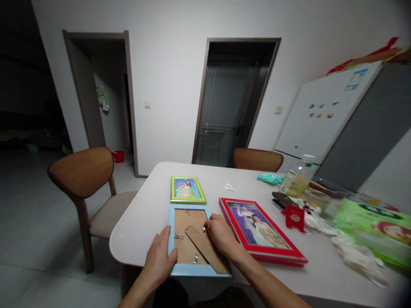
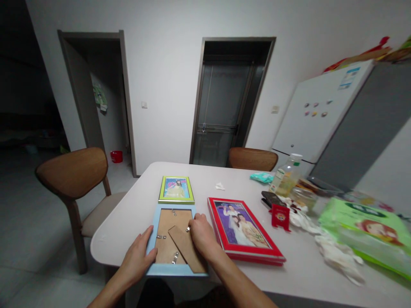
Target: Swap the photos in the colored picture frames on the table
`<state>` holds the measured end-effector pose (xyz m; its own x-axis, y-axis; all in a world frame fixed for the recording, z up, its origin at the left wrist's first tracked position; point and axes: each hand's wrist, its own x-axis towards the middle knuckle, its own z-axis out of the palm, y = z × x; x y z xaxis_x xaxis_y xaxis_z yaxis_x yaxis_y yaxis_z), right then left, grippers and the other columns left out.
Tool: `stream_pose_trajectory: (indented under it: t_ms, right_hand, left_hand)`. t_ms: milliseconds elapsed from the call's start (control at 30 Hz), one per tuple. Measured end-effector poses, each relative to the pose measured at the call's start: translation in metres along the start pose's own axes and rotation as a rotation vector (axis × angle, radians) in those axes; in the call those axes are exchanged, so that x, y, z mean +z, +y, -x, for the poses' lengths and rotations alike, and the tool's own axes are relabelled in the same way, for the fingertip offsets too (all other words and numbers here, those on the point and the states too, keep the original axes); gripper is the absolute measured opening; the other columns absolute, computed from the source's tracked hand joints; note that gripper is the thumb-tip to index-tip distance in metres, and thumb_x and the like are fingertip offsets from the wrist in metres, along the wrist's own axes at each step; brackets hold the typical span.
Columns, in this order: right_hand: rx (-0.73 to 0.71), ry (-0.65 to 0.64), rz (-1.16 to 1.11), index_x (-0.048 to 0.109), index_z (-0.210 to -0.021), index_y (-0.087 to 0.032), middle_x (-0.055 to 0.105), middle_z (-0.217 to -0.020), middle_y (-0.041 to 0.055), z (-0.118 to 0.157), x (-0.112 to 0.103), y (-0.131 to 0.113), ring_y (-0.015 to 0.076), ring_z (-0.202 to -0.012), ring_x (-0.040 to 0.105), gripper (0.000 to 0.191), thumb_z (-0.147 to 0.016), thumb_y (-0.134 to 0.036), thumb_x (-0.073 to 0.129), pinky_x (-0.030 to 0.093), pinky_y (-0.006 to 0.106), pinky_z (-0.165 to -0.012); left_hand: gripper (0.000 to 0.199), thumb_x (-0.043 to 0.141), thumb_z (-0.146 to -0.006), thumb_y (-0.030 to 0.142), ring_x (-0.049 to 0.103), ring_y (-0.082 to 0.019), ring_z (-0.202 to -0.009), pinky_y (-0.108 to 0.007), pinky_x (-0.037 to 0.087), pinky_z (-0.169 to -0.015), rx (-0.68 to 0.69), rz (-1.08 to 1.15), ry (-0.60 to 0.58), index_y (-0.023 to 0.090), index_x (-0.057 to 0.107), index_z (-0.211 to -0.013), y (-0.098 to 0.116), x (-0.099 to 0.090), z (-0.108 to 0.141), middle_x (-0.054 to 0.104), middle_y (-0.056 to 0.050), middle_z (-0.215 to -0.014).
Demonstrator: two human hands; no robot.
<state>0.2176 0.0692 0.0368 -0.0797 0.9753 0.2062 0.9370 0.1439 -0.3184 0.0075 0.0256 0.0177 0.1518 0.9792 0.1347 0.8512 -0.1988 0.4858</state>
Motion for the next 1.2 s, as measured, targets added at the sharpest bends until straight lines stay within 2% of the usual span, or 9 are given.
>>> stream_pose_trajectory:
  t_ms: [100,233,333,433,600,733,867,1000,1200]
  right_hand:
    - [-0.086,0.027,0.046,0.065,-0.075,-0.015,0.058,-0.082,0.0095,0.001,-0.002,-0.008,0.0189,-0.079,0.047,0.025,-0.074,-0.014,0.041,0.033,0.026,-0.067]
    - [-0.266,0.029,-0.057,0.064,-0.086,-0.019,0.058,-0.089,0.0059,0.004,0.004,-0.036,0.0169,-0.085,0.047,0.024,-0.077,-0.018,0.041,0.033,0.025,-0.075]
    - [-0.353,-0.051,-0.090,0.065,-0.077,-0.020,0.058,-0.079,0.0040,0.005,0.015,-0.060,0.0153,-0.080,0.049,0.020,-0.076,-0.024,0.046,0.034,0.024,-0.074]
    - [-0.338,-0.053,-0.067,0.065,-0.071,-0.019,0.058,-0.074,0.0042,0.003,0.025,-0.074,0.0150,-0.076,0.049,0.019,-0.075,-0.025,0.048,0.035,0.024,-0.071]
    - [-0.275,0.014,-0.109,0.063,-0.073,-0.017,0.059,-0.078,0.0057,-0.006,0.032,-0.069,0.0151,-0.078,0.050,0.016,-0.074,-0.022,0.048,0.034,0.024,-0.072]
    - [-0.194,0.079,-0.118,0.061,-0.085,-0.017,0.059,-0.089,0.0074,-0.016,0.030,-0.058,0.0179,-0.087,0.049,0.023,-0.072,-0.033,0.052,0.032,0.026,-0.076]
    - [-0.158,0.063,-0.070,0.059,-0.087,-0.016,0.059,-0.093,0.0089,-0.024,0.029,-0.054,0.0200,-0.090,0.048,0.031,-0.072,-0.042,0.050,0.030,0.028,-0.078]
    - [-0.104,0.074,-0.022,0.059,-0.088,-0.015,0.058,-0.097,0.0098,-0.028,0.031,-0.055,0.0204,-0.092,0.046,0.028,-0.076,-0.036,0.044,0.028,0.030,-0.081]
    - [-0.155,0.027,-0.028,0.059,-0.088,-0.019,0.057,-0.103,0.0043,-0.031,0.031,-0.056,0.0200,-0.093,0.045,0.022,-0.075,-0.027,0.043,0.029,0.031,-0.082]
  left_hand:
    - [0.058,0.038,-0.071,0.021,0.031,-0.019,-0.121,-0.033,0.020,-0.102,-0.007,-0.008,0.000,0.005,0.029,-0.126,0.000,0.001,0.000,0.037,-0.012,-0.130]
    - [0.057,0.038,-0.071,0.021,0.031,-0.019,-0.120,-0.034,0.020,-0.102,0.003,-0.018,0.022,0.004,0.030,-0.125,0.000,0.003,-0.001,0.037,-0.012,-0.130]
    - [0.056,0.038,-0.070,0.020,0.033,-0.019,-0.120,-0.033,0.022,-0.102,0.008,-0.020,0.036,0.007,0.032,-0.124,-0.001,0.005,-0.001,0.039,-0.011,-0.129]
    - [0.056,0.039,-0.069,0.020,0.032,-0.019,-0.120,-0.033,0.023,-0.101,0.004,-0.013,0.033,0.007,0.033,-0.124,-0.001,0.005,-0.001,0.039,-0.011,-0.129]
    - [0.056,0.040,-0.069,0.019,0.033,-0.018,-0.120,-0.033,0.021,-0.102,0.004,0.007,0.040,0.009,0.033,-0.124,-0.002,0.006,-0.001,0.039,-0.010,-0.129]
    - [0.056,0.039,-0.069,0.018,0.033,-0.019,-0.119,-0.034,0.021,-0.102,0.008,-0.001,0.042,0.006,0.034,-0.124,-0.001,0.006,-0.001,0.039,-0.011,-0.129]
    - [0.057,0.039,-0.068,0.017,0.033,-0.018,-0.120,-0.033,0.021,-0.102,0.002,-0.007,0.035,0.006,0.033,-0.124,0.000,0.005,-0.001,0.038,-0.011,-0.130]
    - [0.057,0.040,-0.068,0.017,0.032,-0.018,-0.120,-0.033,0.020,-0.102,0.000,0.019,0.035,0.008,0.034,-0.124,0.000,0.004,-0.001,0.038,-0.010,-0.130]
    - [0.055,0.040,-0.068,0.017,0.033,-0.017,-0.120,-0.032,0.021,-0.102,0.021,0.024,0.063,0.009,0.036,-0.123,-0.002,0.007,-0.002,0.039,-0.010,-0.129]
